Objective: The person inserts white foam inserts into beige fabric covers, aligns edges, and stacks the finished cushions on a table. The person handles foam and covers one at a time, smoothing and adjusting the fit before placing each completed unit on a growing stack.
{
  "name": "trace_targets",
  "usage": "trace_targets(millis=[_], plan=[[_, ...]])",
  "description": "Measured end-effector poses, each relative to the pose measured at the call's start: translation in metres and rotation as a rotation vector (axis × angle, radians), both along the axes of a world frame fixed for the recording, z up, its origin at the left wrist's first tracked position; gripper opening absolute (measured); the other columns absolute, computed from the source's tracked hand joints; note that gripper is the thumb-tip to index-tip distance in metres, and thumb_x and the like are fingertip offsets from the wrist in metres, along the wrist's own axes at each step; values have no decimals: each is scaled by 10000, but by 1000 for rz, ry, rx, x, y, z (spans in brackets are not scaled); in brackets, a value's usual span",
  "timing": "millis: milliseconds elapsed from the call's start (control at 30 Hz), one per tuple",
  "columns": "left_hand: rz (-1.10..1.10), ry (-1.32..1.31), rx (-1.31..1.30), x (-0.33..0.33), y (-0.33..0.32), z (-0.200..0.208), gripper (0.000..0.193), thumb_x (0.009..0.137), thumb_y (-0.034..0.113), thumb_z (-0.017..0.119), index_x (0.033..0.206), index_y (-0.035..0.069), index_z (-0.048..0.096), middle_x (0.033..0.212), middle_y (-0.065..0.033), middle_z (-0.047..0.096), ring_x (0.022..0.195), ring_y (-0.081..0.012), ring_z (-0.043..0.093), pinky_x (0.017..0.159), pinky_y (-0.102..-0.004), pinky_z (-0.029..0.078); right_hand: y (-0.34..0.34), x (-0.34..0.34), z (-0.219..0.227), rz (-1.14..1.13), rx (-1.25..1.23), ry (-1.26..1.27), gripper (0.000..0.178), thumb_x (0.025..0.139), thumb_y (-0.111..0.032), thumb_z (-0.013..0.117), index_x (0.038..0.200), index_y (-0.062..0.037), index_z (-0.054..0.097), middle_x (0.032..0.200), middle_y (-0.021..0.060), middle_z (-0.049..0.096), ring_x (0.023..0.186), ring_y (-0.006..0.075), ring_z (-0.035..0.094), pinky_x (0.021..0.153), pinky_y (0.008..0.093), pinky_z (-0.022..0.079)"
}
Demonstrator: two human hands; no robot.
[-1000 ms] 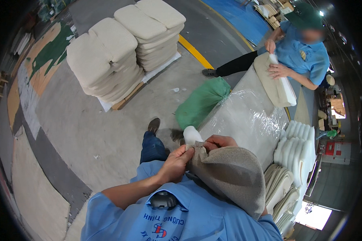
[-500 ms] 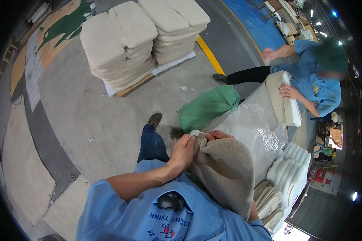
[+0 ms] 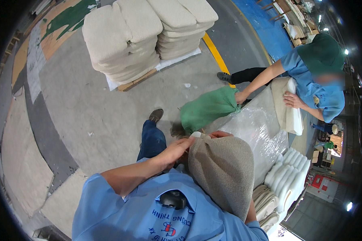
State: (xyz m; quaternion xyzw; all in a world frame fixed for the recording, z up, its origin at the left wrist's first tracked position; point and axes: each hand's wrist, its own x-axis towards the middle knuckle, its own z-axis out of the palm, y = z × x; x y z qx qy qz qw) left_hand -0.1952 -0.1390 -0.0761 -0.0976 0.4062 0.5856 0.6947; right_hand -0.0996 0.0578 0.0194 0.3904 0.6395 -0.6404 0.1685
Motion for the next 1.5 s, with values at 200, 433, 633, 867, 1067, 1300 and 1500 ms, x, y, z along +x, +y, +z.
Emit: trace_targets(millis=[200,433,633,867,1067,1300,1500], plan=[[104,30,91,16,3,-21,367,1119,364,595,1329,74,673,1229,-48,720,1099,-156,641,987,-346,502,1,-8,-2,10,-73,7,448,1090,-385,615,1235,24,723,1120,93,752,992,190,703,899,347,553],[66,53,-41,27,17,-42,333,1135,346,559,1278,74,686,1221,-33,713,1140,-143,609,1015,-333,458,-4,-12,-1,-30,-64,10,475,1092,-410,605,1257,22,712,1141,97,748,1017,193,700,919,351,548],[58,104,-54,33,23,-59,334,1138,362,548,1249,85,698,1207,-26,708,1105,-137,597,997,-319,445,-3,-9,-2,-42,-73,20,498,1093,-431,596,1277,20,702,1159,101,744,1038,196,697,937,354,543],[-22,87,-56,26,22,-49,359,1135,423,534,1294,134,675,1227,-33,669,1149,-155,558,978,-373,444,-3,-7,-1,-92,-79,40,526,1095,-456,585,1299,17,691,1180,105,739,1063,200,694,957,357,537],[-174,322,-144,12,27,-50,330,1109,314,589,1376,126,639,1288,-67,632,1150,-181,562,949,-389,489,-4,-6,1,-140,-108,72,550,1097,-478,576,1319,15,681,1198,109,735,1084,202,691,974,360,532],[-227,945,404,-22,28,-61,582,919,91,773,1467,92,577,1422,-103,590,1232,-228,590,1032,-388,496,-1,3,7,-293,-176,131,579,1098,-502,566,1341,12,670,1219,113,730,1109,206,688,994,364,526],[-516,797,523,-50,41,-51,769,862,153,853,1558,134,527,1558,-124,524,1416,-300,512,1150,-392,444,2,23,28,-639,-369,233,603,1100,-524,557,1360,10,661,1237,117,726,1130,209,686,1011,367,521]])
